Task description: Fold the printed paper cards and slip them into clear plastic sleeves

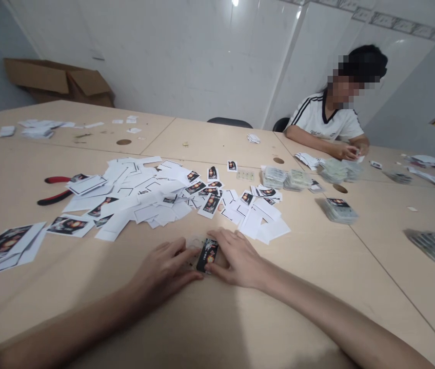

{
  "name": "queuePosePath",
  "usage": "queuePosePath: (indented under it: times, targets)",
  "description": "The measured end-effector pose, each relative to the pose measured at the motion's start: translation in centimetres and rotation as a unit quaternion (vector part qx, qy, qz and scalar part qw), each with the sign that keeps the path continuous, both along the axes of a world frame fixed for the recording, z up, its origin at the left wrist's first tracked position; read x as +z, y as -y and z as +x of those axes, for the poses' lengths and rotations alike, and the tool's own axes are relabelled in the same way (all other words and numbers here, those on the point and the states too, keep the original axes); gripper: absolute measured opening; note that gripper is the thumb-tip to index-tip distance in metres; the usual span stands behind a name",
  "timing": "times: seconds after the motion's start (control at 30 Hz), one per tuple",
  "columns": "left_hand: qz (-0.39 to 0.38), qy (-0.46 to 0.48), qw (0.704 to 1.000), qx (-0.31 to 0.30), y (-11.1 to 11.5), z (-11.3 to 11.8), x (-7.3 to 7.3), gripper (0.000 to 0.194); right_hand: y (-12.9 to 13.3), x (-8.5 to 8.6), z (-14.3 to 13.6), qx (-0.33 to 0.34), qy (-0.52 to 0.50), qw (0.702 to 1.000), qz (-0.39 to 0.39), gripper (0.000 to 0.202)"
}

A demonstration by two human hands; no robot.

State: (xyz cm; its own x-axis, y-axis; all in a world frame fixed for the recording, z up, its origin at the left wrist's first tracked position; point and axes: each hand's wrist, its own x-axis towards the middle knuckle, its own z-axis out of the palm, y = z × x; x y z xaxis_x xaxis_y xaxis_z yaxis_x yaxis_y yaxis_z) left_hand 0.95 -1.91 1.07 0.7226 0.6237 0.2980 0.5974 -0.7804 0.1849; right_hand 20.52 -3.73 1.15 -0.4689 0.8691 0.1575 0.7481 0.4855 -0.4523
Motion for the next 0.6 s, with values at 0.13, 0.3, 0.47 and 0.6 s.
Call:
queuePosePath:
  times: [0.13,0.3,0.47,0.6]
  targets:
    - [-0.019,-0.015,1.000,-0.010,-0.3,-0.1,0.3,0.026,0.1,0.4,0.1,0.001,-0.006,1.000,-0.024,0.060]
    - [-0.062,0.019,0.994,-0.089,-1.2,-1.1,1.1,0.030,-0.4,0.5,0.7,0.006,-0.039,0.998,-0.058,0.057]
    - [-0.075,0.004,0.990,-0.122,-1.7,-1.5,1.4,0.037,-0.7,-0.6,0.6,-0.029,-0.073,0.996,-0.033,0.039]
    - [-0.040,0.006,0.995,-0.091,-1.7,-1.2,0.9,0.031,-0.7,-1.1,0.1,-0.036,-0.077,0.996,0.005,0.035]
